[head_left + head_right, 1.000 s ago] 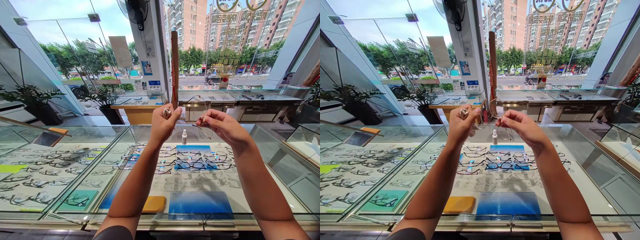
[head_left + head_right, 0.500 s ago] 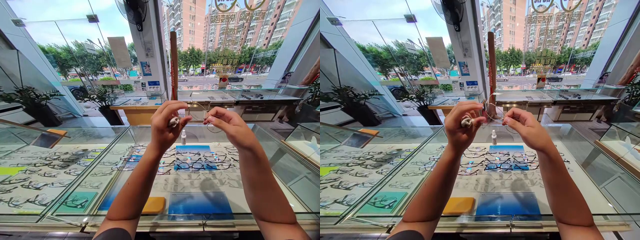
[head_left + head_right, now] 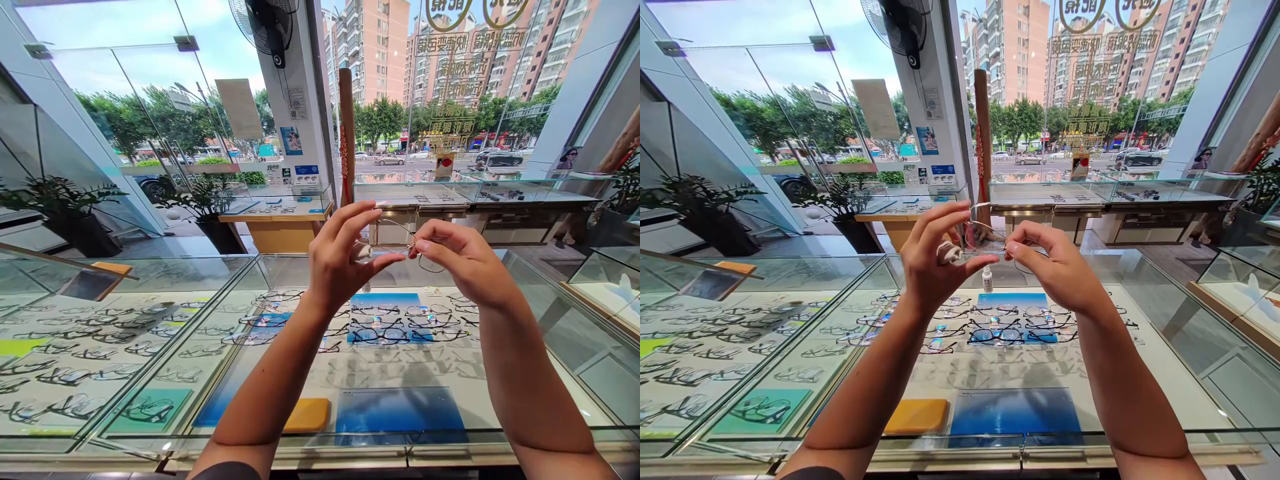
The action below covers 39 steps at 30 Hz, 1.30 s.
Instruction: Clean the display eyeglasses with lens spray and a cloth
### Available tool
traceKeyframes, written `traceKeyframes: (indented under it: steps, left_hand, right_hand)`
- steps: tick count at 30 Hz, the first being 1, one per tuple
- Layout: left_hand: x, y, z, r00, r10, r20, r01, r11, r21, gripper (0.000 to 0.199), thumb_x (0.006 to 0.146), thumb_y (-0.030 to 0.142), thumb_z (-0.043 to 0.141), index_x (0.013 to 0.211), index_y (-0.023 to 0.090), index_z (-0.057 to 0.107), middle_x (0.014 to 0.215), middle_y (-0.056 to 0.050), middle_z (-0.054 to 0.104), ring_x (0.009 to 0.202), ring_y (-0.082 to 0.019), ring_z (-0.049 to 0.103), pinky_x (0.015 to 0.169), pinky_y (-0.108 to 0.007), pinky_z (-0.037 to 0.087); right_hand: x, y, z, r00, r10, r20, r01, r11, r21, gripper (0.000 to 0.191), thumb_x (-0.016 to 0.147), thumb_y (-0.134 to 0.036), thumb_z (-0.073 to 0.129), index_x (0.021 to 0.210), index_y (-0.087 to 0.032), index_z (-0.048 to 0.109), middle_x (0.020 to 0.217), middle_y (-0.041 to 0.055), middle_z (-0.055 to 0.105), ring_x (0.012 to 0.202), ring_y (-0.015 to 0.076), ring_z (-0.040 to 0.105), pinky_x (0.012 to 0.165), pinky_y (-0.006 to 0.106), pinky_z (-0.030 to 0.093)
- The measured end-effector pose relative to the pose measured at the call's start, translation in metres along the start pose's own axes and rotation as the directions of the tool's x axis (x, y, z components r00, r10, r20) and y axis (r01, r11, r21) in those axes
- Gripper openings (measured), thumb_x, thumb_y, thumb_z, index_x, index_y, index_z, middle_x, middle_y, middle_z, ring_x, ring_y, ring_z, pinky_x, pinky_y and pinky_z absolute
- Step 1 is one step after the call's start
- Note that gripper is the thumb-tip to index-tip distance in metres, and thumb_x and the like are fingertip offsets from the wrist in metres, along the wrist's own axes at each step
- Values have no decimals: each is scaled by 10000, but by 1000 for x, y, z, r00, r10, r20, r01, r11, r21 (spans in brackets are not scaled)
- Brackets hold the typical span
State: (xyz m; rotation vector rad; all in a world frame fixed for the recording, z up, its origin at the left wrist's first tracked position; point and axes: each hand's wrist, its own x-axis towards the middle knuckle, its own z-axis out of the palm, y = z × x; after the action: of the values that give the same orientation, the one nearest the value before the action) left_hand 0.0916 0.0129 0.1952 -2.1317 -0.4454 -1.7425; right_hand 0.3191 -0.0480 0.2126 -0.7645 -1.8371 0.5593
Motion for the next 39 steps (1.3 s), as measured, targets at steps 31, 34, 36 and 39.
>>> traceKeyframes:
  steps: [31,34,36,39]
  left_hand:
    - [5,0,-13,933,-276,-233,290,957,29,531,812,569,906,1186,227,746,1064,-64,769,823,-192,670,781,-359,553]
    - [5,-3,-14,941,-284,-187,284,958,-26,497,846,542,888,1213,234,754,1076,-66,774,889,-204,705,811,-359,567]
    - [5,-3,-15,937,-298,-182,296,954,-41,494,853,540,883,1224,240,757,1098,-72,777,912,-209,716,806,-356,573]
    - [5,-3,-15,926,-317,-204,315,948,-40,500,851,539,885,1238,249,759,1132,-74,781,852,-189,705,756,-339,565]
  right_hand:
    - [2,4,18,767,-422,-484,212,878,-430,321,927,-420,810,1192,-272,704,1148,65,712,1108,273,676,1027,462,537]
    - [4,5,15,757,-418,-502,229,890,-395,316,927,-407,825,1194,-273,722,1145,64,713,1099,266,678,1016,454,540]
    - [4,6,13,757,-415,-504,235,893,-383,316,924,-398,835,1198,-279,732,1148,62,715,1098,263,677,1019,453,538]
    - [4,5,13,762,-423,-490,254,892,-375,307,932,-379,832,1210,-289,739,1162,64,716,1113,268,677,1039,463,533]
